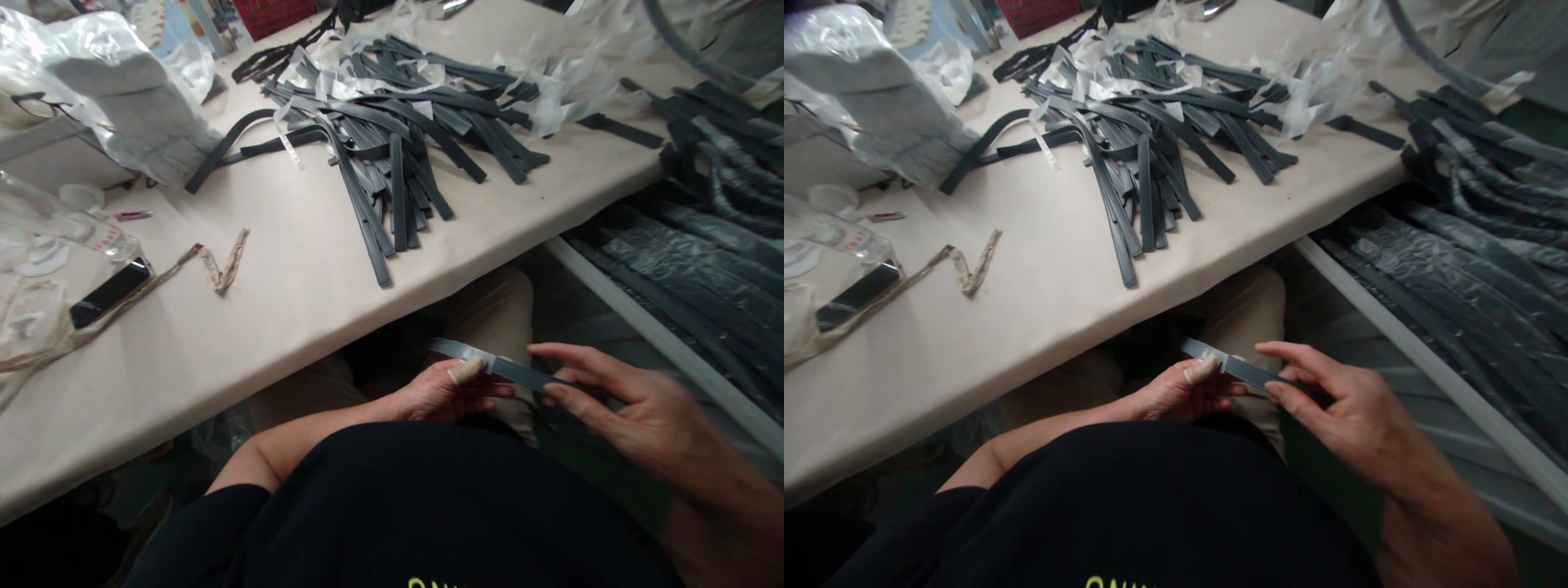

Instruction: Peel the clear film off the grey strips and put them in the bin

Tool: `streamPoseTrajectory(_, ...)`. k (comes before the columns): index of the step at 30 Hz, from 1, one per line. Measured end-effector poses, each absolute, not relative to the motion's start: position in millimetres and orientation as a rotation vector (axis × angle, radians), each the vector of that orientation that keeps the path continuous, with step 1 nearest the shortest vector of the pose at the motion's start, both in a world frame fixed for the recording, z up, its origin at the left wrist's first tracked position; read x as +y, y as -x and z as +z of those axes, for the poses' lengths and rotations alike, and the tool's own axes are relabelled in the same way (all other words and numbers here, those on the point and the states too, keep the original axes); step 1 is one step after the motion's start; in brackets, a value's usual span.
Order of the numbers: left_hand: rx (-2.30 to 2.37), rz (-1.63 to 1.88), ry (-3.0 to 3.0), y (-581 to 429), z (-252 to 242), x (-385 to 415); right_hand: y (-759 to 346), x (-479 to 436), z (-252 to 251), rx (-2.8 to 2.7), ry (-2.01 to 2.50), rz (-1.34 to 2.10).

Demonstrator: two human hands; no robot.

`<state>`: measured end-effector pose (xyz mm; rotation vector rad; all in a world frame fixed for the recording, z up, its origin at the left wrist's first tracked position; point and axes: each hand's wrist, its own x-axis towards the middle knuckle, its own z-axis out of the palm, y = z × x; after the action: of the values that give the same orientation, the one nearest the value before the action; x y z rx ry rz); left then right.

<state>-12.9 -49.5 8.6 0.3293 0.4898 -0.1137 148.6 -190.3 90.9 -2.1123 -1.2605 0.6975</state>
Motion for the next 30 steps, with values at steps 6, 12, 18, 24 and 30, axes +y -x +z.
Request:
streamPoseTrajectory(6,0.465,-0.119,-0.336,9,16,-54,-145,-191,98,-1.244,2.161,0.671)
streamPoseTrajectory(12,0.562,0.000,-0.327,8,6,-44,-142,-167,84,-1.283,2.123,0.708)
streamPoseTrajectory(18,0.632,0.061,-0.305,8,7,-33,-158,-181,98,-1.201,2.146,0.638)
streamPoseTrajectory(24,0.584,0.003,-0.329,3,7,-42,-137,-146,78,-1.310,2.197,0.670)
streamPoseTrajectory(30,0.742,0.084,-0.273,4,10,-21,-158,-179,99,-1.303,1.879,0.876)
